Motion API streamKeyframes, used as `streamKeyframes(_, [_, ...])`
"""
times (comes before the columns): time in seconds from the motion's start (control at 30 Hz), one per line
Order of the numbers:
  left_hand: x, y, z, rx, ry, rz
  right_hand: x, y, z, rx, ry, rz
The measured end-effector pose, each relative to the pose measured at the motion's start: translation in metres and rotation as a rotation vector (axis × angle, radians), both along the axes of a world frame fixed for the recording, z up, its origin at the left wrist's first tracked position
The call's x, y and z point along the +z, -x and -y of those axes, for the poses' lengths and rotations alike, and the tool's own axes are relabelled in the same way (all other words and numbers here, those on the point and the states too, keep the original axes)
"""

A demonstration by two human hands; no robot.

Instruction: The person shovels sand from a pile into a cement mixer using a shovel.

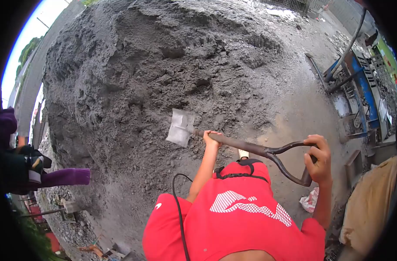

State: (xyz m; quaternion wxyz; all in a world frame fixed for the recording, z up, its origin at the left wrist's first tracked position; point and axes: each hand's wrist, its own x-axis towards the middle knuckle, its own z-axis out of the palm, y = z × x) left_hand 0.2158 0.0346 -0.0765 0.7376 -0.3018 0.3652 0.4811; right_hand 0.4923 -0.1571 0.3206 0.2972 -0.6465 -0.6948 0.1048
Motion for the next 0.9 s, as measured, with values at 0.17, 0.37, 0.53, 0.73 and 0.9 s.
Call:
streamKeyframes(0.17, [0.068, -0.067, -0.074, -0.186, -0.142, -0.042, -0.022, -0.058, 0.046, -0.257, -0.031, -0.159])
streamKeyframes(0.37, [0.171, -0.115, -0.133, -0.319, -0.245, -0.182, -0.030, -0.090, 0.046, -0.258, -0.175, -0.078])
streamKeyframes(0.53, [0.252, -0.127, -0.191, -0.413, -0.452, -0.232, 0.021, -0.083, 0.012, -0.030, -0.220, 0.054])
streamKeyframes(0.73, [0.294, -0.132, -0.244, -0.395, -0.780, -0.352, 0.040, -0.090, -0.051, 0.298, -0.151, 0.067])
streamKeyframes(0.9, [0.212, -0.089, -0.191, -0.634, -0.764, -0.819, -0.003, -0.033, -0.209, 0.263, -0.401, 0.123])
